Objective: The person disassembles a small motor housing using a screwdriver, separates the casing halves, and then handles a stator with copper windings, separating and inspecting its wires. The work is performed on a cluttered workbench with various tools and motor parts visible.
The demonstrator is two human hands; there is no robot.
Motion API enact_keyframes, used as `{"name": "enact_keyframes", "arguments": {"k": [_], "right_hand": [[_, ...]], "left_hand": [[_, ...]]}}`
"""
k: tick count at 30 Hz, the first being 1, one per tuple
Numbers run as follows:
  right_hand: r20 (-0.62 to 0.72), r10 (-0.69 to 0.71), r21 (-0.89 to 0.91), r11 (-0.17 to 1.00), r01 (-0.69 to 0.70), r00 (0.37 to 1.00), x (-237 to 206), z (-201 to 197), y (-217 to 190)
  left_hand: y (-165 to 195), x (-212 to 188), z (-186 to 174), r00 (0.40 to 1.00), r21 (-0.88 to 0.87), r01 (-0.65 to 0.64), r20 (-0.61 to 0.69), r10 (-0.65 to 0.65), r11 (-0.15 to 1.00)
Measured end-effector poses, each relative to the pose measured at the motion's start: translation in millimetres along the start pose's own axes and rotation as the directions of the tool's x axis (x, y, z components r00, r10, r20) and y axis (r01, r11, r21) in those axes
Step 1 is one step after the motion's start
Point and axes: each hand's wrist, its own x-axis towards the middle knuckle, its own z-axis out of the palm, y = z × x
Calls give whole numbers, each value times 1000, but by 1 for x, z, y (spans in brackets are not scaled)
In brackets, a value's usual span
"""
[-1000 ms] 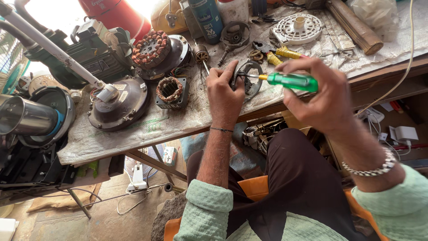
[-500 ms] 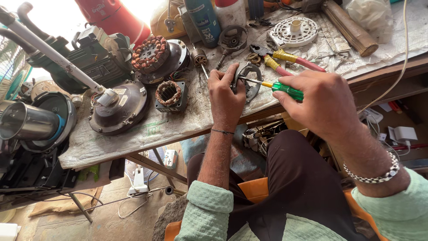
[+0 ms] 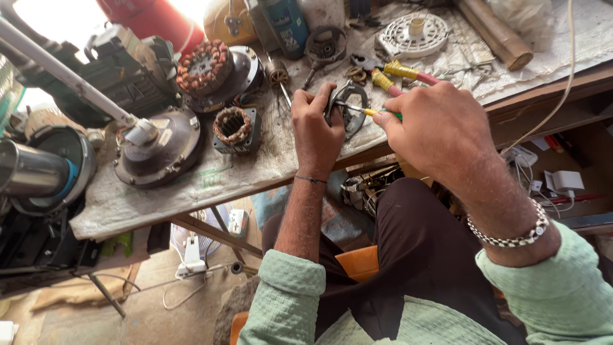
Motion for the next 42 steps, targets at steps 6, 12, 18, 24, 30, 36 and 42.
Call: {"name": "enact_keyframes", "arguments": {"k": [6, 12, 18, 24, 30, 36, 42], "right_hand": [[49, -42, -26, 999, 43, 998, 6, -8, -6], [86, -171, -210, 960, 186, 981, 0, -7, -7], [263, 75, 41, 995, -88, 962, 20, -3, -5], [128, -30, -41, 999, 36, 991, 10, -11, -12], [106, -23, -136, 990, 38, 994, 3, -6, -16], [189, 31, -48, 999, -23, 981, 24, -7, -3], [261, 245, -61, 969, -237, 934, 0, -8, 3]], "left_hand": [[0, 2, 0, 1000, -16, 0, -15, 0, 1000], [-2, 1, 4, 1000, 1, -11, -17, 11, 1000], [-1, 1, 2, 1000, -4, -2, -9, 2, 1000], [3, 2, 1, 999, -68, 28, -28, -30, 997], [0, 0, 4, 1000, -13, 12, -7, -12, 1000], [3, 1, 0, 1000, -46, 5, -9, -6, 999], [4, -3, 3, 999, 91, 14, 32, -17, 996]]}}
